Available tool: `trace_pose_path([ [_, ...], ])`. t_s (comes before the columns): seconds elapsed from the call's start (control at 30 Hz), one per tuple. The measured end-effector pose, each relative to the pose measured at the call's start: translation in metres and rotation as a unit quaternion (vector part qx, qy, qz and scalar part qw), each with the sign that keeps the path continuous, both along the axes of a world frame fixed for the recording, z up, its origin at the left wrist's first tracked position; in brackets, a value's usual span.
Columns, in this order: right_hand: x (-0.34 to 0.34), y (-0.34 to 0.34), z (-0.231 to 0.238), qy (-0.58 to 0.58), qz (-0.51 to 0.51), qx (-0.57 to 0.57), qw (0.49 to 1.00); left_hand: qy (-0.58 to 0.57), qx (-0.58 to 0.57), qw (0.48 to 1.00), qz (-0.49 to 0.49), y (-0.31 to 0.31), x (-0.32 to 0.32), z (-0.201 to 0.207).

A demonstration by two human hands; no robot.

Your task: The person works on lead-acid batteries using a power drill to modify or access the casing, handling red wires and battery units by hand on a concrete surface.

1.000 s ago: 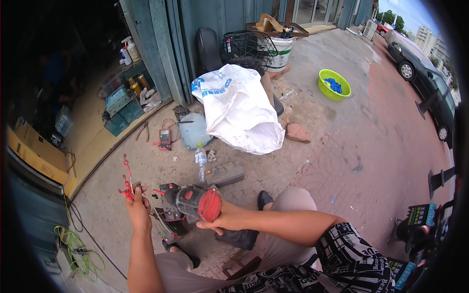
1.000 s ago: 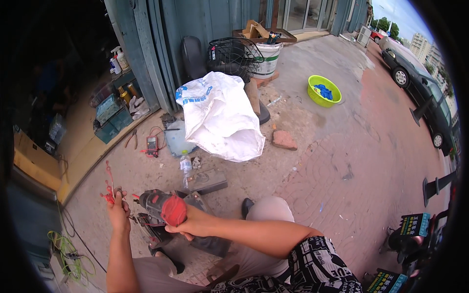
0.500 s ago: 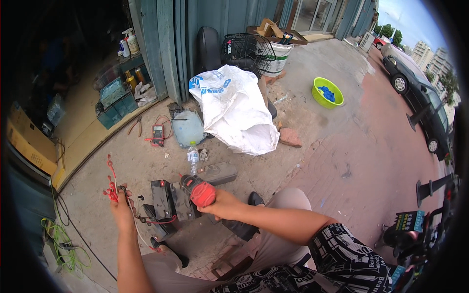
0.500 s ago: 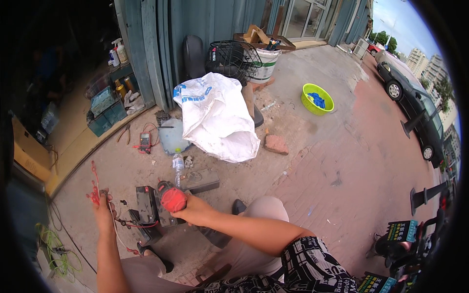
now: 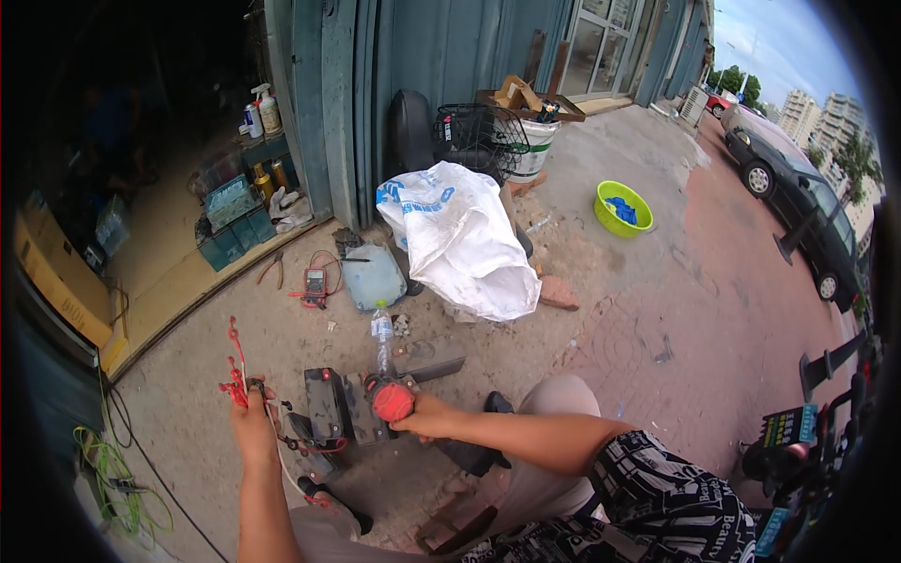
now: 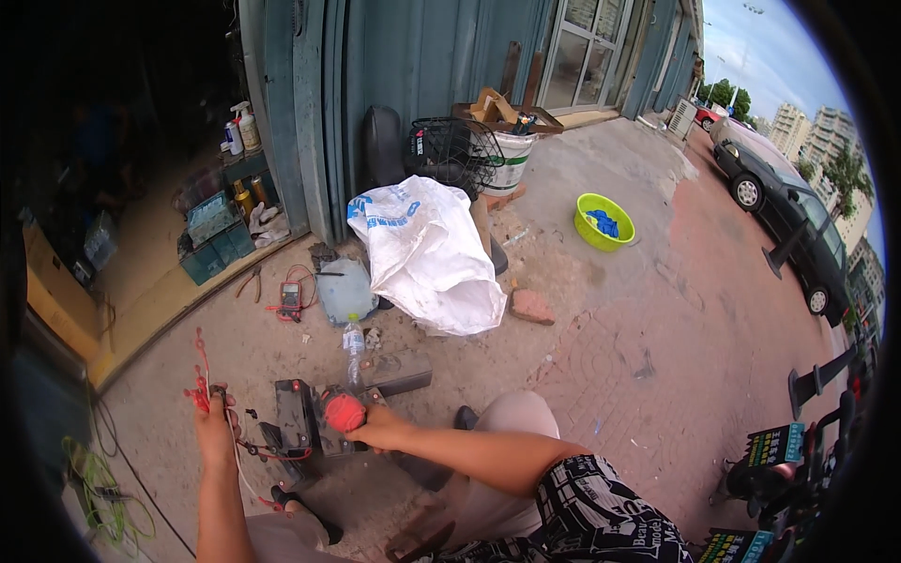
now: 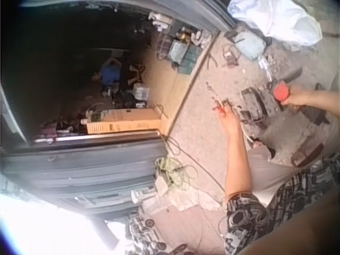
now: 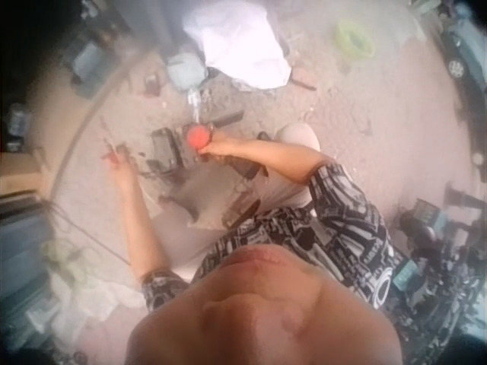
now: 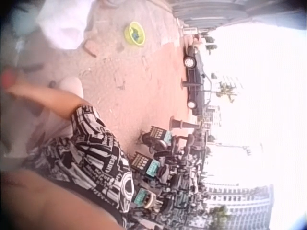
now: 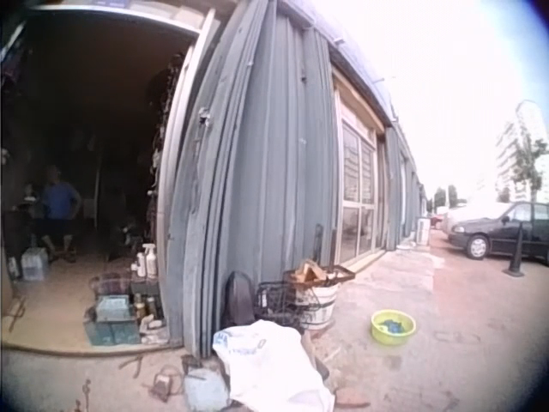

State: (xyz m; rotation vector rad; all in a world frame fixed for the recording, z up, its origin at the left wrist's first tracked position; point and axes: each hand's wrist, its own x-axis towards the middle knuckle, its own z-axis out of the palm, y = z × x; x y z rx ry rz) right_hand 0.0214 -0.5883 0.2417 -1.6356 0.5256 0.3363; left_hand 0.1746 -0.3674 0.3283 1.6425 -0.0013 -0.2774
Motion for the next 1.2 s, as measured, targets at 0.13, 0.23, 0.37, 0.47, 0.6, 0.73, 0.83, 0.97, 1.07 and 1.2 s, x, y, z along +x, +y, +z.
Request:
trace_pose_path([
  [0.13, 0.007, 0.006, -0.01, 0.041, 0.042, -0.028, 0.998, 0.011, 0.006, 0.999, 0.041, 0.008, -0.003, 0.002],
  [0.23, 0.009, -0.005, -0.001, 0.018, -0.001, -0.001, 1.0, 0.017, -0.018, 0.998, 0.05, 0.01, 0.012, 0.0],
  [0.37, 0.024, -0.014, 0.01, 0.043, -0.038, -0.035, 0.998, 0.011, -0.009, 0.997, 0.081, 0.027, 0.02, 0.008],
  [0.47, 0.026, -0.017, 0.003, 0.034, -0.056, -0.054, 0.996, 0.003, -0.013, 0.996, 0.087, 0.039, 0.02, 0.008],
  [0.6, 0.028, -0.028, -0.006, 0.028, -0.081, -0.018, 0.996, 0.013, -0.012, 0.996, 0.086, 0.046, 0.018, 0.008],
  [0.73, 0.033, -0.033, -0.005, 0.002, -0.122, 0.031, 0.992, 0.023, -0.006, 0.997, 0.067, 0.045, 0.012, 0.008],
  [0.83, 0.039, -0.032, -0.002, -0.025, -0.153, 0.045, 0.987, 0.028, -0.007, 0.998, 0.06, 0.035, 0.009, 0.009],
  [0.97, 0.05, -0.027, -0.013, -0.073, -0.197, 0.072, 0.975, 0.03, -0.027, 0.998, 0.041, 0.025, 0.008, 0.009],
  [1.07, 0.058, -0.022, -0.023, -0.11, -0.225, 0.071, 0.965, 0.029, -0.02, 0.999, 0.034, 0.014, 0.007, 0.012],
  [1.2, 0.071, -0.013, -0.024, -0.083, -0.232, 0.046, 0.968, 0.018, -0.009, 1.0, 0.023, 0.013, 0.011, 0.006],
])
